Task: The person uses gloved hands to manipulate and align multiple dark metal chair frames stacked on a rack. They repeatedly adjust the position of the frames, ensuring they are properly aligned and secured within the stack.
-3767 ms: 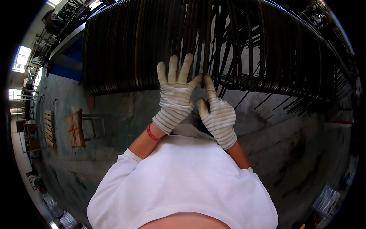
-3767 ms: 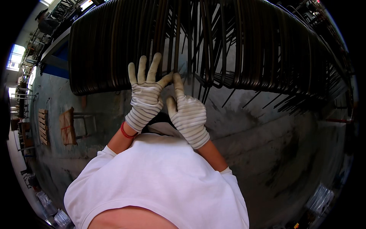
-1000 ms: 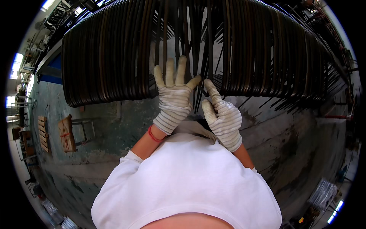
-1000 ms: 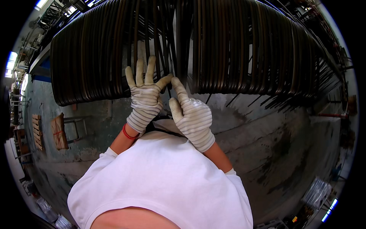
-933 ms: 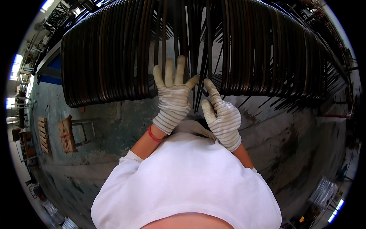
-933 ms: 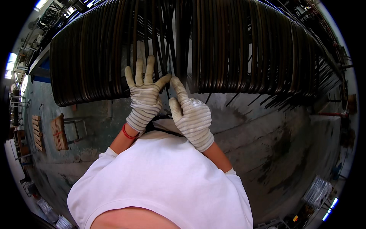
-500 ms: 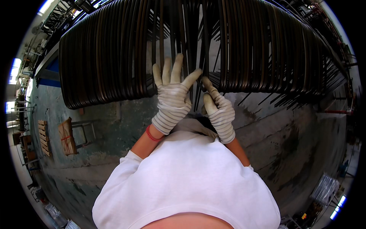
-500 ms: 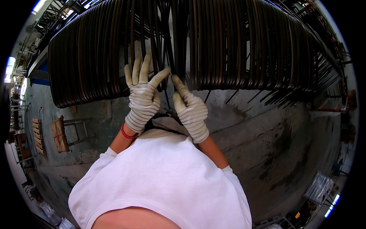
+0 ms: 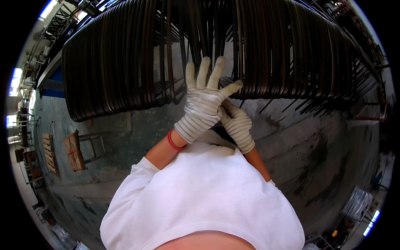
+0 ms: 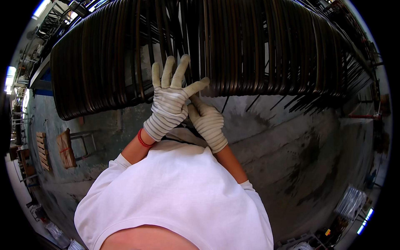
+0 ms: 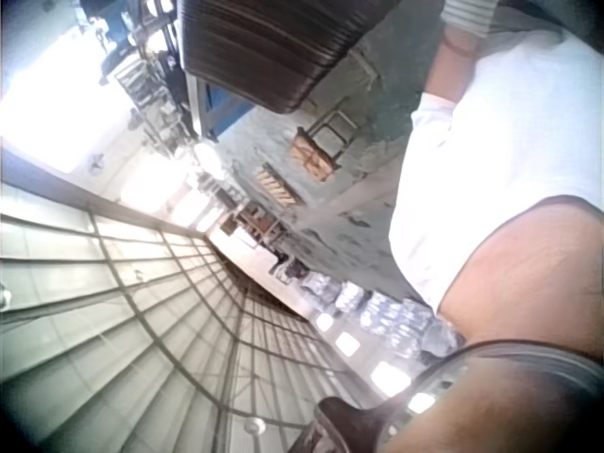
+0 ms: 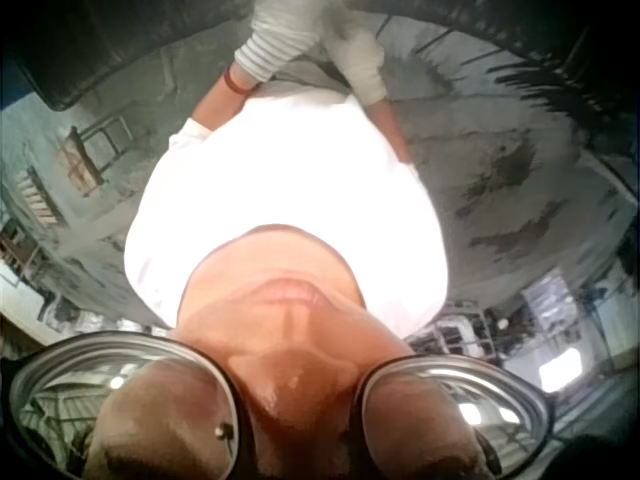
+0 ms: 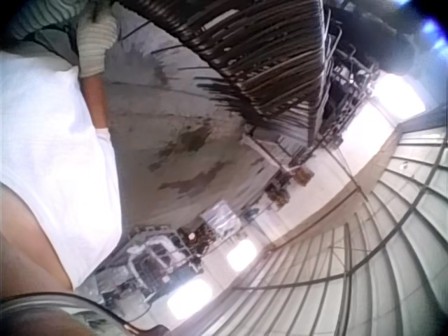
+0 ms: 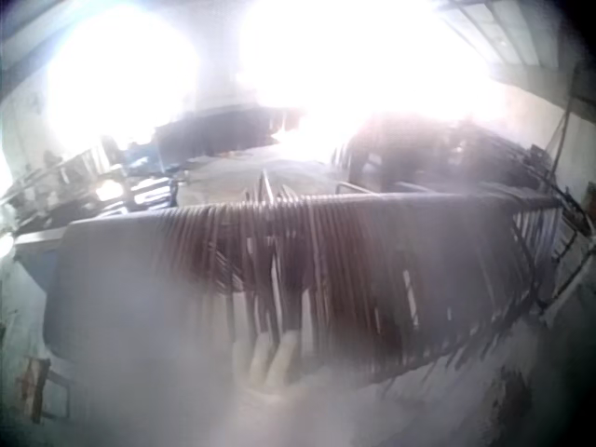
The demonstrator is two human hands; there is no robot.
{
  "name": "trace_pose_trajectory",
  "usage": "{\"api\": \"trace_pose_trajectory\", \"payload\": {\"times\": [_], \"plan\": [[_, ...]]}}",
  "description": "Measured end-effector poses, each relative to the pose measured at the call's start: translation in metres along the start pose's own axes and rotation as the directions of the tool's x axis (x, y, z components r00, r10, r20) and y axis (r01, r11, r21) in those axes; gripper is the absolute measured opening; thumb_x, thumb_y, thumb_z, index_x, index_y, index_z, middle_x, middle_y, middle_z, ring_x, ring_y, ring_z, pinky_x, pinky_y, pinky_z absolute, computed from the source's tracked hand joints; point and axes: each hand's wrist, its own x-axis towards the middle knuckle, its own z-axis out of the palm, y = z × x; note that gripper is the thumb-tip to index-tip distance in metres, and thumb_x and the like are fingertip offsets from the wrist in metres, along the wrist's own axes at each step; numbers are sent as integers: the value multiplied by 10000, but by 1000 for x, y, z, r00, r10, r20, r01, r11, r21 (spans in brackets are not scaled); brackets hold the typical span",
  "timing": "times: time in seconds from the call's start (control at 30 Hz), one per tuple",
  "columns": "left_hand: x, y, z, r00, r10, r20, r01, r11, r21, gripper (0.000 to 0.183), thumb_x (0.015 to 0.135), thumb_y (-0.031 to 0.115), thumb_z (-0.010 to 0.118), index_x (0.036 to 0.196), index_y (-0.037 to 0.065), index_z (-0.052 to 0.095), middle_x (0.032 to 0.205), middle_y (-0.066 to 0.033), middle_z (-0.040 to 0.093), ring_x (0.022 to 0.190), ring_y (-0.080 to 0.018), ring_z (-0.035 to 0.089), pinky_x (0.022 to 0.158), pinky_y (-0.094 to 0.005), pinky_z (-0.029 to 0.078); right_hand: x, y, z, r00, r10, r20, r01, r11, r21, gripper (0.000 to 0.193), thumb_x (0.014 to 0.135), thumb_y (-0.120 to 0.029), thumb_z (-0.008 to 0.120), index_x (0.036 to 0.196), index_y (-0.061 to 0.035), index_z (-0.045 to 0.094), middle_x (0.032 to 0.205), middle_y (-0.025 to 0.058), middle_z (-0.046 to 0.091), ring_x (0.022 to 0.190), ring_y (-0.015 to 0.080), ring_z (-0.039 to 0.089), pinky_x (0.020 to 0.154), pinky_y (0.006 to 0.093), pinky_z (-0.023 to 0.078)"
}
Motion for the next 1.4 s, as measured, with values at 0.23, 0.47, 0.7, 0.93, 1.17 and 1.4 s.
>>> {"api": "trace_pose_trajectory", "payload": {"times": [0.23, 0.47, 0.7, 0.93, 1.17, 1.4], "plan": [[-4, -3, 7, 1000, 24, -2, -24, 996, 81, 614, 653, 17, 597, 1184, 318, 662, 1558, -107, 229, 1447, -356, 117, 1141, -584, 48, -26, -10, -28, 907, -221, -357, 264, 961, 76, 332, 845, -107, 614, 1174, -94, 655, 615, 105, 591, 522, 241, 570, 540, 330, 479], [-3, -3, 10, 999, 34, 2, -34, 994, 106, 597, 658, 55, 615, 1194, 315, 658, 1562, -125, 207, 1449, -359, 100, 1141, -585, 34, -21, -8, -16, 866, -270, -421, 208, 960, -188, 505, 846, -100, 586, 1347, -117, 524, 547, 66, 544, 451, 196, 514, 500, 310, 457], [-4, -3, 3, 997, -2, 75, 0, 1000, 21, 612, 658, 64, 619, 1212, 323, 641, 1543, -132, 252, 1424, -375, 174, 1138, -592, 41, -20, -10, -6, 928, -137, -348, 83, 982, -167, 586, 817, -154, 589, 1383, -75, 462, 517, 81, 536, 456, 223, 547, 505, 334, 487], [5, 13, -1, 997, 50, -53, -53, 997, -59, 607, 705, 80, 617, 1250, 346, 600, 1476, -139, 355, 1343, -397, 309, 1099, -610, 139, -9, 18, 11, 911, -193, -364, 145, 977, -154, 496, 871, -293, 600, 1296, -50, 515, 564, 122, 587, 460, 249, 580, 466, 351, 493], [6, 17, 5, 993, 80, -89, -80, 997, 11, 500, 694, 164, 665, 1162, 340, 658, 1460, -122, 371, 1310, -382, 344, 1061, -622, 213, -9, 32, 12, 974, -108, -200, 40, 948, -317, 421, 907, -422, 537, 1118, -60, 576, 580, 127, 585, 482, 283, 587, 433, 380, 467], [0, 13, 16, 998, 69, -2, -68, 991, 115, 473, 702, 214, 667, 1159, 332, 664, 1495, -110, 328, 1363, -370, 269, 1110, -596, 130, -20, 2, -14, 939, -173, -298, 100, 964, -245, 299, 893, -307, 584, 1085, -87, 647, 658, 130, 621, 540, 291, 606, 500, 368, 494]]}}
